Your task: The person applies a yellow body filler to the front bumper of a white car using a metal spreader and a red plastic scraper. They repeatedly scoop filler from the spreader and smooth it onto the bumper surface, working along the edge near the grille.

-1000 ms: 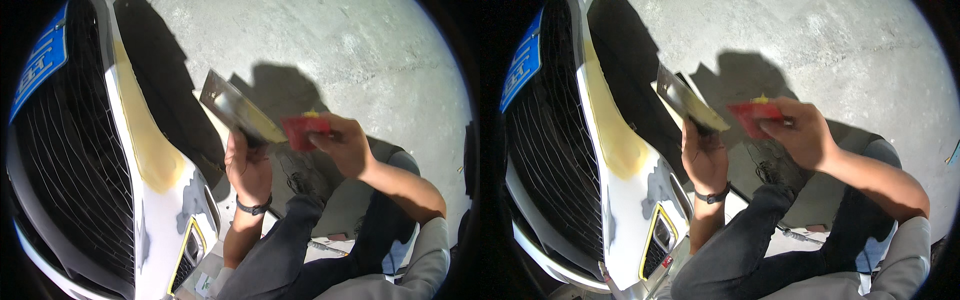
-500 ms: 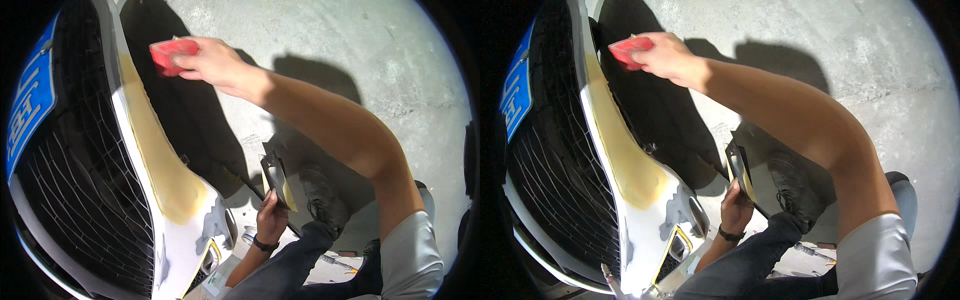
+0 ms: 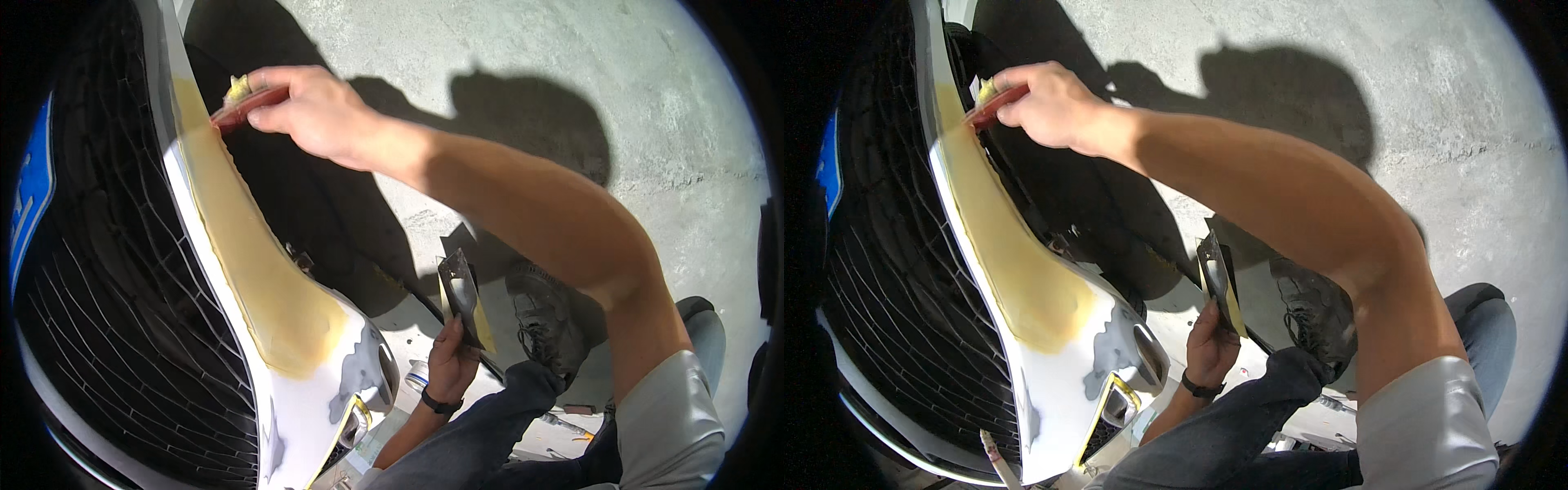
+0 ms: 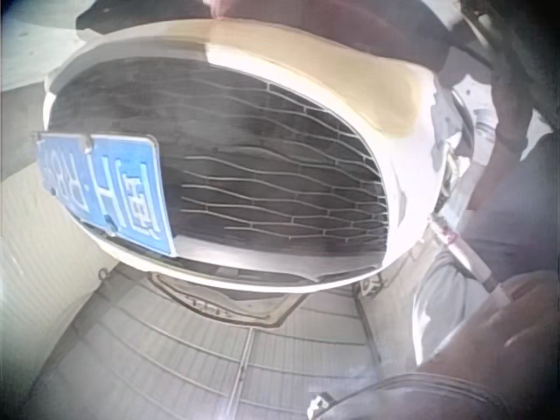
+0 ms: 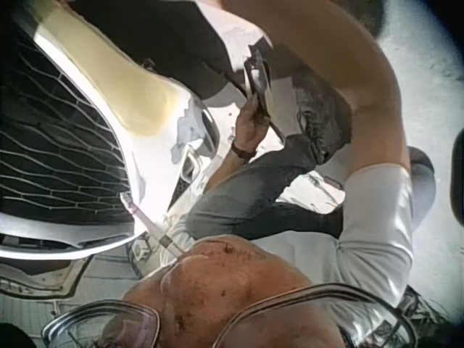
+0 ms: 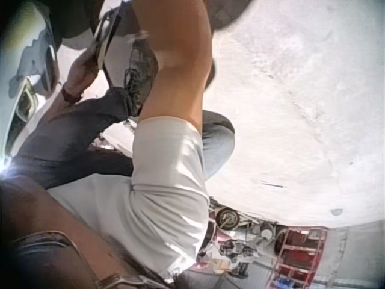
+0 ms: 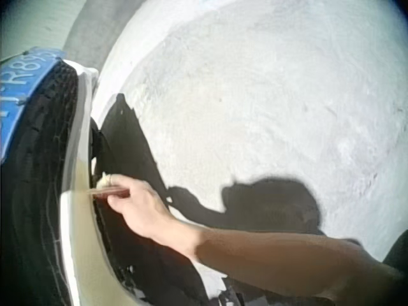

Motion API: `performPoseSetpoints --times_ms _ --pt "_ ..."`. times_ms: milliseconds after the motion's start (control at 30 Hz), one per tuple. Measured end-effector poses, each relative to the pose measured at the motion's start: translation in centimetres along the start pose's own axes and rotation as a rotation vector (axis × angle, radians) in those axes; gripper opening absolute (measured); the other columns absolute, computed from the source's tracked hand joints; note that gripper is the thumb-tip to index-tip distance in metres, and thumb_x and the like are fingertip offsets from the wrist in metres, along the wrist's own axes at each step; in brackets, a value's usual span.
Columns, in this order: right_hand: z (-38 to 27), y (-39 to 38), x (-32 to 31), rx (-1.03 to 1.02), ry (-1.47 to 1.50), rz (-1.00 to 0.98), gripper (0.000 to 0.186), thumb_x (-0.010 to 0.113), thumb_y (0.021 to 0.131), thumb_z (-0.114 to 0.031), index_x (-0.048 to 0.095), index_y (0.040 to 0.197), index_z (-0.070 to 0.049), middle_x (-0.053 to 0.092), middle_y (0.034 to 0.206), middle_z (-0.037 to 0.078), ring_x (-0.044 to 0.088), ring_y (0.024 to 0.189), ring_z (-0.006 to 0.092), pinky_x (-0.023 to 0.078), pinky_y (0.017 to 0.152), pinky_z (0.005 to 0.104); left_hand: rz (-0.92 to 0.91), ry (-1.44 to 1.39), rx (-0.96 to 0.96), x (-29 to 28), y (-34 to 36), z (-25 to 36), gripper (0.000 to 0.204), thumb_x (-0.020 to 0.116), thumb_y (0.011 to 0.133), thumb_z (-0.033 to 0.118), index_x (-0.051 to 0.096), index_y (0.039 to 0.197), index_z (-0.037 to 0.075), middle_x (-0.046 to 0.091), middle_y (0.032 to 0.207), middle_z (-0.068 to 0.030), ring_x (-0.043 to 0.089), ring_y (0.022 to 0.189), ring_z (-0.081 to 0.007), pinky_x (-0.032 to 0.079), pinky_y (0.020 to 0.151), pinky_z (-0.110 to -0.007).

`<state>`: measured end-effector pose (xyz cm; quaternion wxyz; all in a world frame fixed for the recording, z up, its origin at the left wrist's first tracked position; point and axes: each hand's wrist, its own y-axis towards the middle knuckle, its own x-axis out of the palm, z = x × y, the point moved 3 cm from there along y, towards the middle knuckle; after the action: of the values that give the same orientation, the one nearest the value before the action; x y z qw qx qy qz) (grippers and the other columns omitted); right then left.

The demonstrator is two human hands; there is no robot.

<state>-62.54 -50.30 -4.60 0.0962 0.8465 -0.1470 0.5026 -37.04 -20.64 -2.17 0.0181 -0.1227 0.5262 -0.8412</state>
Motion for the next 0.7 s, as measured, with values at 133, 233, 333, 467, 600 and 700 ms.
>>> performPoseSetpoints --times_ms 133,233,333,467,600,700 --pt "0.7 -2.7 0.4 -0.059 -0.075 -0.020 0.033 0.061 0.092 0.003 0.071 0.122 -0.003 0.075 0.114 0.007 0.067 0.109 0.0156 0.050 0.099 0.0297 -0.031 -0.018 -0.001 -0.1 -0.1 0.0 0.026 0.052 0.109 0.020 0.065 0.127 0.005 0.072 0.124 -0.0076 0.069 0.114 -0.0195 0.052 0.103 -0.038" --pt "1.7 -4.4 0.7 -0.002 -0.113 -0.042 0.028 0.058 0.089 0.006 0.069 0.114 0.001 0.077 0.112 0.009 0.068 0.110 0.0145 0.050 0.099 0.0301 0.001 0.008 0.019 -0.5 -0.2 -0.2 0.028 0.052 0.109 0.020 0.063 0.129 0.004 0.072 0.125 -0.0077 0.068 0.115 -0.0193 0.051 0.104 -0.038" --pt "2.5 -6.2 0.8 -0.006 -0.151 -0.075 0.027 0.060 0.088 0.006 0.070 0.112 -0.001 0.077 0.109 0.008 0.071 0.105 0.0175 0.051 0.095 0.0304 0.025 0.036 0.030 -1.1 -0.2 -0.4 0.031 0.051 0.109 0.021 0.060 0.133 0.004 0.071 0.126 -0.0078 0.067 0.114 -0.0191 0.052 0.100 -0.036" --pt "2.5 -8.1 0.8 -0.212 -0.273 -0.032 0.025 0.066 0.086 0.005 0.072 0.108 -0.003 0.074 0.105 0.009 0.072 0.100 0.0219 0.053 0.091 0.0318 0.061 0.062 0.028 -1.7 -0.2 -0.6 0.033 0.050 0.109 0.023 0.059 0.134 0.004 0.071 0.125 -0.0077 0.069 0.111 -0.0185 0.054 0.098 -0.035" --pt "3.0 -10.4 1.6 -0.170 -0.379 -0.170 0.025 0.067 0.082 0.009 0.072 0.104 -0.002 0.072 0.107 0.011 0.071 0.099 0.0265 0.054 0.090 0.0340 -0.041 0.010 0.020 -1.5 -0.1 -0.6 0.032 0.048 0.109 0.022 0.060 0.132 0.004 0.071 0.126 -0.0083 0.069 0.114 -0.0195 0.052 0.101 -0.036" --pt "3.3 -10.8 1.5 -0.120 -0.371 -0.202 0.029 0.060 0.079 0.005 0.075 0.102 -0.005 0.075 0.109 0.013 0.072 0.102 0.0328 0.055 0.090 0.0385 -0.028 0.019 0.022 -1.2 0.0 -0.6 0.032 0.048 0.110 0.022 0.060 0.133 0.004 0.071 0.127 -0.0085 0.068 0.115 -0.0198 0.051 0.103 -0.037"
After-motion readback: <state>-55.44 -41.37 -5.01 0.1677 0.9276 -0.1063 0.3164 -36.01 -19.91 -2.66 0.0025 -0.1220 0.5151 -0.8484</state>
